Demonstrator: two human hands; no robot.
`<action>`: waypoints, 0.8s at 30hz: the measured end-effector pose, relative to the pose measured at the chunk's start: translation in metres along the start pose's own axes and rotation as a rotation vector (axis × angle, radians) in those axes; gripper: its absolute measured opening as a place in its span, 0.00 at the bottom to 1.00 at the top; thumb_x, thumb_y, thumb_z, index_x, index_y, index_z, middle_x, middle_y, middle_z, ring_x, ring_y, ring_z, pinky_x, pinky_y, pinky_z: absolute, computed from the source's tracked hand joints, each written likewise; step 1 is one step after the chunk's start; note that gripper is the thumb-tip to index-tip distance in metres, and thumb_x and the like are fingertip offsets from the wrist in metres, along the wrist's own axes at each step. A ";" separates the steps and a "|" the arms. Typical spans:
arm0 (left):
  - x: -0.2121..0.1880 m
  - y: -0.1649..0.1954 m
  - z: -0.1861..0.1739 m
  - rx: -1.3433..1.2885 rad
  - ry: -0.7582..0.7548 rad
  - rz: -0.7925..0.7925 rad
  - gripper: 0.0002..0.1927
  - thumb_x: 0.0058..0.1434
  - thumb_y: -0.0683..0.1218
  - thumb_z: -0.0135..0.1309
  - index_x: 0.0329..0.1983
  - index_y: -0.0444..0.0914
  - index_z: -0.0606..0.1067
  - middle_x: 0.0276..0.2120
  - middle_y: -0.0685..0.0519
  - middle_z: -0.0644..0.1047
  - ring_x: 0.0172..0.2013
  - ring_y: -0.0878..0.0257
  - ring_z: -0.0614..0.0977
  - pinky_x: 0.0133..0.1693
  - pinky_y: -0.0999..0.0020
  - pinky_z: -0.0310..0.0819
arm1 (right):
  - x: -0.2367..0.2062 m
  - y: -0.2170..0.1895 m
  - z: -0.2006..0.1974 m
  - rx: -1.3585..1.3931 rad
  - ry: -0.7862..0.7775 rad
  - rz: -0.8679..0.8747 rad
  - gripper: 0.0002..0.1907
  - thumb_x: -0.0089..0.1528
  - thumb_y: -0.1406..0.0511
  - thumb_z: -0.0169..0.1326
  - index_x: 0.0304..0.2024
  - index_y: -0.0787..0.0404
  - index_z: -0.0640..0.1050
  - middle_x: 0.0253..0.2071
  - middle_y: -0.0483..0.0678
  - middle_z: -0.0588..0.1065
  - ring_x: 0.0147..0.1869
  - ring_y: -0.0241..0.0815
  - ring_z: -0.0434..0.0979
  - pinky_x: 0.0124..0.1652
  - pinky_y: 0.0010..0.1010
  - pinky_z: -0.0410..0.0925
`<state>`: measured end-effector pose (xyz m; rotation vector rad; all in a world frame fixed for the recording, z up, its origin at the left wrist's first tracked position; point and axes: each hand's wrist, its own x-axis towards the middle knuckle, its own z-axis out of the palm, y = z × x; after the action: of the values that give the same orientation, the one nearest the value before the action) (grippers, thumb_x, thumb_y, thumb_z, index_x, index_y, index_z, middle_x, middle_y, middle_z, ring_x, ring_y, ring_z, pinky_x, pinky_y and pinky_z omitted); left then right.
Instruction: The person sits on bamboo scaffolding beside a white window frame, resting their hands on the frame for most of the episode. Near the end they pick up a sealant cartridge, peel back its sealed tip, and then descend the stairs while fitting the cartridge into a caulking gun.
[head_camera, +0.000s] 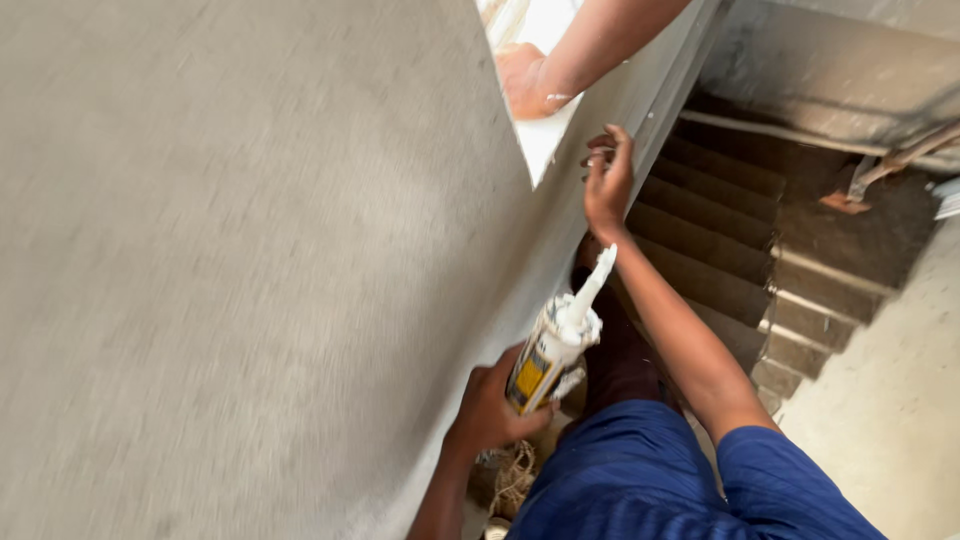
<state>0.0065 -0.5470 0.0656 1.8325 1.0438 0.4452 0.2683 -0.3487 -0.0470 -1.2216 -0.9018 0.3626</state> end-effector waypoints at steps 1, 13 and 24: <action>-0.002 -0.002 -0.001 -0.006 0.008 -0.013 0.41 0.48 0.51 0.68 0.65 0.36 0.69 0.42 0.44 0.85 0.42 0.52 0.89 0.48 0.60 0.82 | 0.002 0.007 0.011 -0.071 0.008 -0.076 0.19 0.71 0.69 0.46 0.64 0.63 0.67 0.47 0.52 0.76 0.46 0.45 0.78 0.45 0.35 0.74; -0.010 -0.023 -0.015 -0.166 -0.006 -0.160 0.37 0.49 0.49 0.68 0.62 0.33 0.70 0.40 0.45 0.86 0.40 0.56 0.90 0.46 0.63 0.85 | 0.008 0.015 0.038 -0.398 -0.006 -0.169 0.24 0.68 0.74 0.44 0.67 0.63 0.63 0.50 0.53 0.67 0.48 0.50 0.74 0.47 0.43 0.69; -0.015 -0.031 -0.011 -0.138 -0.035 -0.125 0.39 0.52 0.50 0.66 0.65 0.32 0.66 0.42 0.42 0.85 0.42 0.53 0.90 0.49 0.61 0.85 | 0.009 0.011 0.038 -0.462 -0.014 -0.263 0.30 0.69 0.76 0.45 0.73 0.66 0.55 0.57 0.59 0.64 0.56 0.57 0.70 0.52 0.45 0.68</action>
<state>-0.0242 -0.5474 0.0463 1.6384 1.0702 0.3988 0.2479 -0.3141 -0.0515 -1.4962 -1.1838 -0.0559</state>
